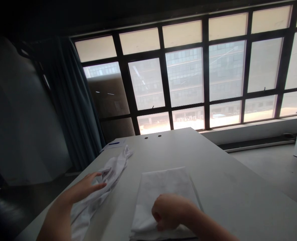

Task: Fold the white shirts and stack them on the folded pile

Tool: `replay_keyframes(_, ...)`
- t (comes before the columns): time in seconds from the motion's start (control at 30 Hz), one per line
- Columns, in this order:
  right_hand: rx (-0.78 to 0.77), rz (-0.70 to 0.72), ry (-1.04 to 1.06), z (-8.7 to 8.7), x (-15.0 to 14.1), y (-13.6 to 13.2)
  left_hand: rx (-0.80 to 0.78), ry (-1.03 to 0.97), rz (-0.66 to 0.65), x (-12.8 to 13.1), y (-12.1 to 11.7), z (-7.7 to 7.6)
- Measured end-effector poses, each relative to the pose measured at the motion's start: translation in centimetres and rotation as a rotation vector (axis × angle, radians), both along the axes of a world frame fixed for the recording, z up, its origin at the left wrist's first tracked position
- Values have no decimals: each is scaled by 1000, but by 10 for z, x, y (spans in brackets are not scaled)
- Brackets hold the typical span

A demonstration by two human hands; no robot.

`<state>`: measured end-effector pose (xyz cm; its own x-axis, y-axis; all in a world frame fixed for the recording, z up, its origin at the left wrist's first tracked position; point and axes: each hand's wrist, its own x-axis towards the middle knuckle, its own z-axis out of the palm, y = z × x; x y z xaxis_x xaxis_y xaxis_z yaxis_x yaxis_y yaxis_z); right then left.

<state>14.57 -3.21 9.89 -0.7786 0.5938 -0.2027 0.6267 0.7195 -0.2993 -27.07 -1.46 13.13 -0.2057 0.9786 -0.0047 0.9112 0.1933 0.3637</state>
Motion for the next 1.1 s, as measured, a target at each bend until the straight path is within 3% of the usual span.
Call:
replay_keyframes(0.13,12,-95,285,25,25,9,-144,-164,-223,67,-12,24)
replay_keyframes(0.23,96,-257,515,42,44,20,-170,-92,-317,110,-17,26)
replay_keyframes(0.33,8,-343,732,50,59,34,-191,34,-398,151,-16,11)
replay_keyframes(0.43,-200,-347,1006,52,68,42,-242,151,-485,193,-13,-17)
replay_keyframes(0.53,-393,-372,1270,56,71,44,-181,269,-444,224,-8,-44)
replay_keyframes(0.63,-488,-437,1414,60,78,48,-148,298,-359,233,-2,-59)
replay_keyframes(0.77,-433,-580,1427,64,99,61,-171,276,-351,221,6,-57)
replay_keyframes(0.97,-323,-686,1405,62,127,80,-10,279,-403,203,7,-30)
replay_keyframes(1.1,-212,-714,1398,65,157,83,195,19,-414,189,6,0)
